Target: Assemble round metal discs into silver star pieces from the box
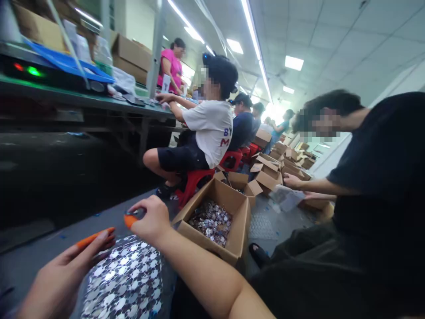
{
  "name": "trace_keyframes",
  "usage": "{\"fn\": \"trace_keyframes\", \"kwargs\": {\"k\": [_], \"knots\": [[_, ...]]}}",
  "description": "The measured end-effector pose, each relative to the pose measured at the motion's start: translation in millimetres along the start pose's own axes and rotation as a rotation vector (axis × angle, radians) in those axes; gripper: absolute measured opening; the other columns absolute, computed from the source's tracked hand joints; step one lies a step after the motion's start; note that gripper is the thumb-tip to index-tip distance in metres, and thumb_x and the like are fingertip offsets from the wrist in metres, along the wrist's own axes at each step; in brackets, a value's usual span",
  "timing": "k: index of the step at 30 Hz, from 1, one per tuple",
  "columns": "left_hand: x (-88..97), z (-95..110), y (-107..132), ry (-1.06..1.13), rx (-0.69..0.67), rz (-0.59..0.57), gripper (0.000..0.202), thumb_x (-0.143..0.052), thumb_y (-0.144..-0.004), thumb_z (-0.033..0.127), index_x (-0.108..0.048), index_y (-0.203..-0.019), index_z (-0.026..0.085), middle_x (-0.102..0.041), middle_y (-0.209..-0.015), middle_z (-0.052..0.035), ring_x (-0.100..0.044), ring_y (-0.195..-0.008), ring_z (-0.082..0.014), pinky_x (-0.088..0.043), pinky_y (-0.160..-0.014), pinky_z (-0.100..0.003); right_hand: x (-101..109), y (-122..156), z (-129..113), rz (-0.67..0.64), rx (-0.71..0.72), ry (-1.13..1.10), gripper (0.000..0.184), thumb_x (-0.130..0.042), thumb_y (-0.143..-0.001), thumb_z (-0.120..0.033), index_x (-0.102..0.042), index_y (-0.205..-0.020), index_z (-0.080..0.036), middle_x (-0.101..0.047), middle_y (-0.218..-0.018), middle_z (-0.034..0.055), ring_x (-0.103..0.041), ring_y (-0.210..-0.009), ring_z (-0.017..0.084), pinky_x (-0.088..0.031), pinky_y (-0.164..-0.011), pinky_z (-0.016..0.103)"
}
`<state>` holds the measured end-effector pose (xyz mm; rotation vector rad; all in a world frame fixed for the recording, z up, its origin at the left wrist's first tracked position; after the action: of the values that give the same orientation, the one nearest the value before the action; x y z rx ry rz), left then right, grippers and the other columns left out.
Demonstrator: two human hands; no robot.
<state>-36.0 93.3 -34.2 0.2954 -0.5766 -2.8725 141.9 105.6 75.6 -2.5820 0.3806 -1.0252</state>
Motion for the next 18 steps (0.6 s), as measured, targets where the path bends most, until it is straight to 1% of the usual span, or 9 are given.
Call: {"fn": "trace_keyframes", "kwargs": {"k": [1, 2, 3, 5, 8, 10, 12, 16, 18], "knots": [[-7.4, -11, -1, 0.012, 0.086, -0.035, 0.06, -0.085, -0.034, 0.051, -0.078, -0.085, 0.02, -0.077, -0.085, -0.0076, -0.071, -0.093, -0.0317, -0.054, -0.064, -0.029, -1, 8, 16, 0.01, -0.023, 0.02, 0.015, -0.076, -0.073, -0.027, -0.075, -0.087, -0.021, -0.061, -0.087, 0.0006, -0.059, -0.074, 0.013, -0.049, -0.066, 0.022], [-13.5, -20, -2, 0.01, 0.141, -0.049, 0.062, -0.084, -0.033, 0.05, -0.078, -0.086, 0.02, -0.077, -0.087, -0.0076, -0.07, -0.096, -0.0312, -0.054, -0.063, -0.027, -5, 14, 29, 0.008, -0.037, 0.029, 0.017, -0.077, -0.073, -0.028, -0.075, -0.088, -0.021, -0.061, -0.088, 0.0008, -0.059, -0.074, 0.012, -0.049, -0.067, 0.022], [-17.6, -25, -3, -0.004, 0.16, -0.041, 0.062, -0.084, -0.032, 0.049, -0.078, -0.086, 0.02, -0.077, -0.087, -0.0075, -0.07, -0.097, -0.0309, -0.054, -0.063, -0.026, -12, 19, 38, 0.002, -0.047, 0.032, 0.018, -0.077, -0.073, -0.029, -0.075, -0.09, -0.022, -0.061, -0.09, 0.0009, -0.059, -0.075, 0.012, -0.049, -0.067, 0.021], [-27.3, -33, -5, -0.037, 0.17, -0.046, 0.058, -0.086, -0.031, 0.048, -0.077, -0.082, 0.02, -0.077, -0.084, -0.0061, -0.07, -0.096, -0.0305, -0.056, -0.064, -0.028, -24, 25, 48, -0.025, -0.059, 0.038, 0.022, -0.075, -0.074, -0.031, -0.075, -0.095, -0.023, -0.062, -0.095, 0.0011, -0.061, -0.078, 0.012, -0.05, -0.071, 0.021], [-34.6, -36, -11, -0.028, 0.09, -0.012, 0.048, -0.089, -0.037, 0.048, -0.076, -0.076, 0.024, -0.077, -0.08, 0.0002, -0.071, -0.091, -0.0287, -0.06, -0.077, -0.039, -34, 26, 50, -0.104, -0.053, 0.064, 0.026, -0.071, -0.078, -0.033, -0.073, -0.103, -0.027, -0.064, -0.104, 0.0012, -0.065, -0.085, 0.014, -0.051, -0.077, 0.022], [-36.6, -34, -15, -0.001, 0.0, 0.009, 0.04, -0.091, -0.043, 0.046, -0.076, -0.075, 0.026, -0.076, -0.08, 0.0046, -0.071, -0.093, -0.0272, -0.057, -0.09, -0.045, -35, 25, 50, -0.137, -0.044, 0.081, 0.027, -0.068, -0.08, -0.033, -0.071, -0.106, -0.029, -0.065, -0.107, 0.0007, -0.066, -0.088, 0.015, -0.052, -0.079, 0.022], [-38.4, -35, -18, 0.038, -0.056, 0.017, 0.035, -0.091, -0.045, 0.043, -0.076, -0.073, 0.027, -0.076, -0.079, 0.0072, -0.071, -0.097, -0.0268, -0.054, -0.098, -0.046, -35, 24, 52, -0.15, -0.046, 0.094, 0.026, -0.066, -0.082, -0.034, -0.07, -0.107, -0.029, -0.066, -0.109, 0.0001, -0.066, -0.088, 0.015, -0.052, -0.078, 0.022], [-40.4, -38, -24, 0.109, -0.111, 0.067, 0.036, -0.092, -0.047, 0.033, -0.077, -0.081, 0.029, -0.076, -0.082, 0.0096, -0.069, -0.104, -0.0271, -0.056, -0.097, -0.043, -40, 22, 58, -0.172, -0.046, 0.095, 0.025, -0.063, -0.085, -0.034, -0.07, -0.108, -0.03, -0.066, -0.111, -0.0003, -0.067, -0.089, 0.015, -0.052, -0.079, 0.022], [-41.8, -41, -27, 0.126, -0.09, 0.103, 0.038, -0.09, -0.047, 0.029, -0.077, -0.083, 0.026, -0.077, -0.083, 0.0058, -0.069, -0.105, -0.0289, -0.059, -0.093, -0.043, -43, 21, 62, -0.177, -0.036, 0.085, 0.025, -0.063, -0.084, -0.034, -0.07, -0.108, -0.03, -0.066, -0.111, -0.0007, -0.066, -0.088, 0.015, -0.051, -0.077, 0.022]]}}
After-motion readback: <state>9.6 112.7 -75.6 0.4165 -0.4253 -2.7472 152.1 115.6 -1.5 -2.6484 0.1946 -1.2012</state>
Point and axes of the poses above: each hand's wrist, its own y-axis away from the middle knuckle, its own x-axis out of the back of the hand, z = x × y, the point moved 9 cm from there along -y, towards the middle knuckle
